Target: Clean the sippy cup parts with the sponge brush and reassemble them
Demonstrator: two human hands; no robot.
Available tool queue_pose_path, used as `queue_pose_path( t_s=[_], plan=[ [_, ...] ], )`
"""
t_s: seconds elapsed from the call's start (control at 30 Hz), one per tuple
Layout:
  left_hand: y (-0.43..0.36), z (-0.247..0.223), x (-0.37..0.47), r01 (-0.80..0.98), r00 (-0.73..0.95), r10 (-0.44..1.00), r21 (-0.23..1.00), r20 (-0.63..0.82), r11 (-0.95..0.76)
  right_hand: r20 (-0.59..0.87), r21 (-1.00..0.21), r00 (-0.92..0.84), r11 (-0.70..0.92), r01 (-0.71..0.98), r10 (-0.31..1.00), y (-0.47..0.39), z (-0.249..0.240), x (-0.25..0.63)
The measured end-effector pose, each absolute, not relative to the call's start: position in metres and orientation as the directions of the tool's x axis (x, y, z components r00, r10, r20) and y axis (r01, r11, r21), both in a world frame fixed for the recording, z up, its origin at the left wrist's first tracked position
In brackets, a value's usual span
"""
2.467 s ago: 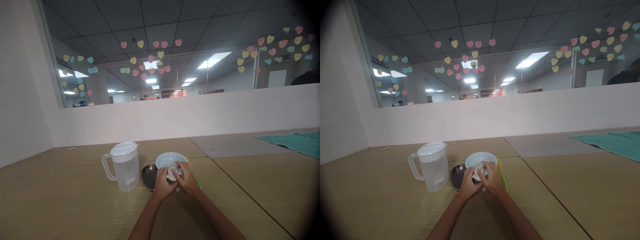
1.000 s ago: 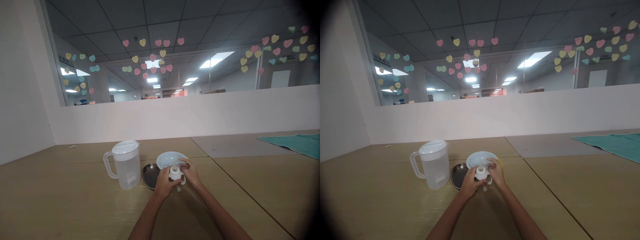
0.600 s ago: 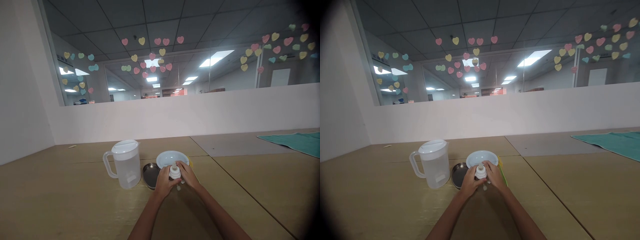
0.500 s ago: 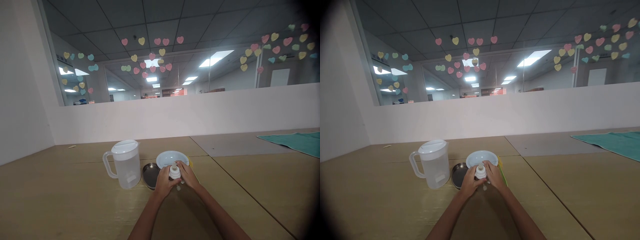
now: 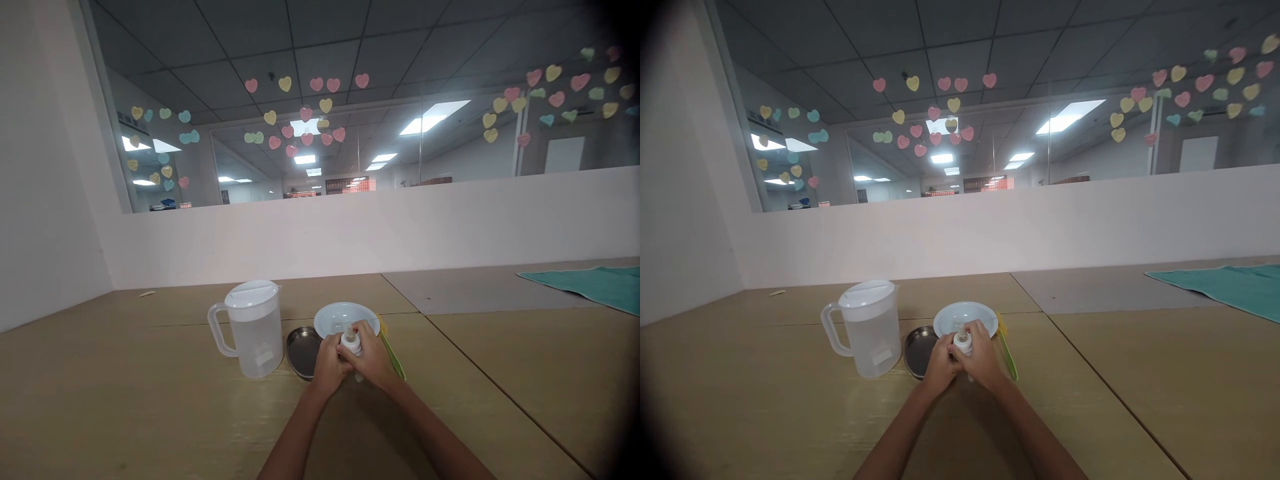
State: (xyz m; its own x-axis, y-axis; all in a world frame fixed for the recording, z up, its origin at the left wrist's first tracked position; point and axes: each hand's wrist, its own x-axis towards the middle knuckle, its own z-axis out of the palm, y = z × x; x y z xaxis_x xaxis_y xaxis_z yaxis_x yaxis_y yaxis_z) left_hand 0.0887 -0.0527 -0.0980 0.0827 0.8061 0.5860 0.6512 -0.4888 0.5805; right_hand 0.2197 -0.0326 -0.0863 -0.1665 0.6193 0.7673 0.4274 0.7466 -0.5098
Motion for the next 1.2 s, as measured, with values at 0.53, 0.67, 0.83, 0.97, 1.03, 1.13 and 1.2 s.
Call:
queue_pose_path(
  t_s=[0.53, 0.67, 0.83, 0.97, 1.03, 1.13, 1.2],
  plan=[
    [-0.055, -0.09, 0.088, 0.592, 0.093, 0.819, 0.63, 0.566, -0.503, 0.538, -0.843, -0.287, 0.51, -0.17, 0.793, 0.003, -0.091, 0.245],
    [-0.051, -0.096, 0.085, 0.614, 0.077, 0.832, 0.631, 0.55, -0.474, 0.575, -0.799, -0.097, 0.583, 0.149, 0.813, 0.014, -0.101, 0.255],
    [-0.051, -0.095, 0.085, 0.592, 0.105, 0.82, 0.627, 0.562, -0.506, 0.69, -0.646, -0.162, 0.701, 0.301, 0.706, -0.002, -0.1, 0.251],
    [-0.053, -0.093, 0.087, 0.587, 0.105, 0.822, 0.633, 0.559, -0.505, 0.78, -0.495, -0.237, 0.802, 0.333, 0.579, -0.009, -0.102, 0.24],
    [-0.053, -0.094, 0.087, 0.59, 0.1, 0.823, 0.632, 0.56, -0.502, 0.799, -0.48, -0.213, 0.81, 0.337, 0.562, -0.007, -0.106, 0.238],
    [-0.052, -0.094, 0.087, 0.59, 0.104, 0.816, 0.625, 0.569, -0.511, 0.816, -0.479, -0.144, 0.795, 0.373, 0.559, 0.0, -0.112, 0.241],
    [-0.051, -0.094, 0.087, 0.597, 0.108, 0.814, 0.617, 0.571, -0.512, 0.808, -0.502, -0.094, 0.762, 0.41, 0.582, 0.003, -0.113, 0.244]
  ],
)
